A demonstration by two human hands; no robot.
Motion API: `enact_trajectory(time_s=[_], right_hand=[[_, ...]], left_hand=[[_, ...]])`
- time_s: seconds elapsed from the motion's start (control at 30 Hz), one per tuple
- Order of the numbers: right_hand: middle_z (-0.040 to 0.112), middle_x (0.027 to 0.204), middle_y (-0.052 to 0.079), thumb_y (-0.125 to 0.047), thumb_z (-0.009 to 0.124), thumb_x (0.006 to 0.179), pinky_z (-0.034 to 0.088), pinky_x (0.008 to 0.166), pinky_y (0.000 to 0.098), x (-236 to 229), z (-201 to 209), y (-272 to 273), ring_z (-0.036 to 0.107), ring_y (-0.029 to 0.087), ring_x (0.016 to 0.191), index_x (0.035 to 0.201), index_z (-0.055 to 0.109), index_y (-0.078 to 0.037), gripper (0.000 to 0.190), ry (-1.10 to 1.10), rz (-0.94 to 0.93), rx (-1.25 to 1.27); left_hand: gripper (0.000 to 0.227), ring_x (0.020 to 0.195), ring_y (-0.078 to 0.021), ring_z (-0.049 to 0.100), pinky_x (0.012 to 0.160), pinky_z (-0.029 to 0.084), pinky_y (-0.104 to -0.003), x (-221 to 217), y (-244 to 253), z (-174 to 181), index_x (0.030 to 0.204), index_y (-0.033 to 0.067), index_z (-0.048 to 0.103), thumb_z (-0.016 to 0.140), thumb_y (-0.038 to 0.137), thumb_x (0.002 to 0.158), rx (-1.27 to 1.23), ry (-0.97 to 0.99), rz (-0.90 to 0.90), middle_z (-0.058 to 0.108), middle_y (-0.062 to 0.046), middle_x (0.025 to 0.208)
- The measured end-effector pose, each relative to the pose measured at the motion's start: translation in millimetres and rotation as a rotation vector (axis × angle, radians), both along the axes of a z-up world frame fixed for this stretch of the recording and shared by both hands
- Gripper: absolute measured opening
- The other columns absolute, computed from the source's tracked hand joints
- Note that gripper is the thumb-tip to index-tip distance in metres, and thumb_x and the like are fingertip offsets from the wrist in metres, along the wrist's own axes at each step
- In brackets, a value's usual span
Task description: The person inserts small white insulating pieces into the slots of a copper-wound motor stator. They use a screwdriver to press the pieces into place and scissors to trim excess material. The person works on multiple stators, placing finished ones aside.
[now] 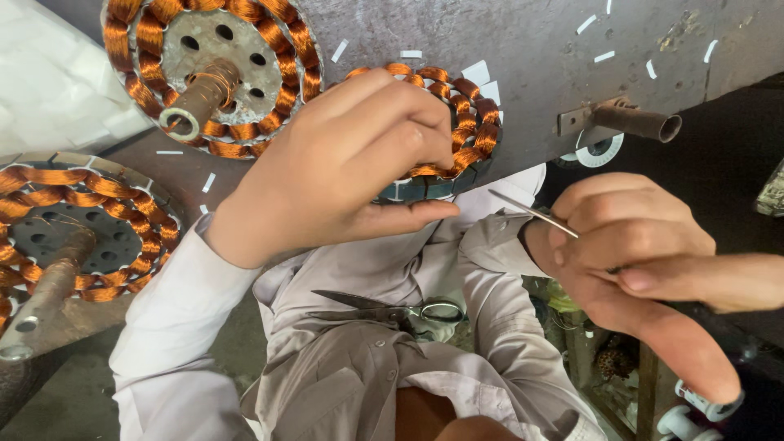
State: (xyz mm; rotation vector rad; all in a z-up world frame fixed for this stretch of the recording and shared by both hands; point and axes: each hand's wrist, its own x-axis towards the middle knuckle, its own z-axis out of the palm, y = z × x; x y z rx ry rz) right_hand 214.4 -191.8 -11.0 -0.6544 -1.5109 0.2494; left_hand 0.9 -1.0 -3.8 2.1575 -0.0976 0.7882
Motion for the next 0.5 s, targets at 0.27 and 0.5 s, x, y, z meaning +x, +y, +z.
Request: enact_trajectory(time_s=[0.27, 0.5], right_hand=[[0.061, 0.08, 0.012, -0.05, 0.069, 0.084, 0.046, 0.057, 0.0338, -14.0, 15.4, -3.5, 0.056, 0.02, 0.067, 0.112, 0.069, 0.001, 0.058, -0.429, -0.328, -0.401], [0.062, 0.105, 0.02, -0.028, 0.091, 0.073, 0.057, 0.076, 0.0371, -35.9, 35.9, 29.4, 0.069, 0.029, 0.092, 0.119, 0.067, 0.002, 0.06, -0.566, -0.385, -0.615]], left_hand=[[0.041, 0.098, -0.0317, 0.063, 0.081, 0.051, -0.042, 1.2, -3.8, -11.8, 0.113, -0.0028, 0.059, 0.092, 0.013, 0.094, 0.148, -0.148, 0.031, 0.062, -0.014, 0.11], [0.043, 0.095, -0.0345, 0.064, 0.078, 0.051, -0.043, 2.0, -3.8, -11.9, 0.112, -0.0062, 0.06, 0.093, 0.012, 0.092, 0.19, -0.186, 0.027, 0.063, -0.018, 0.106]])
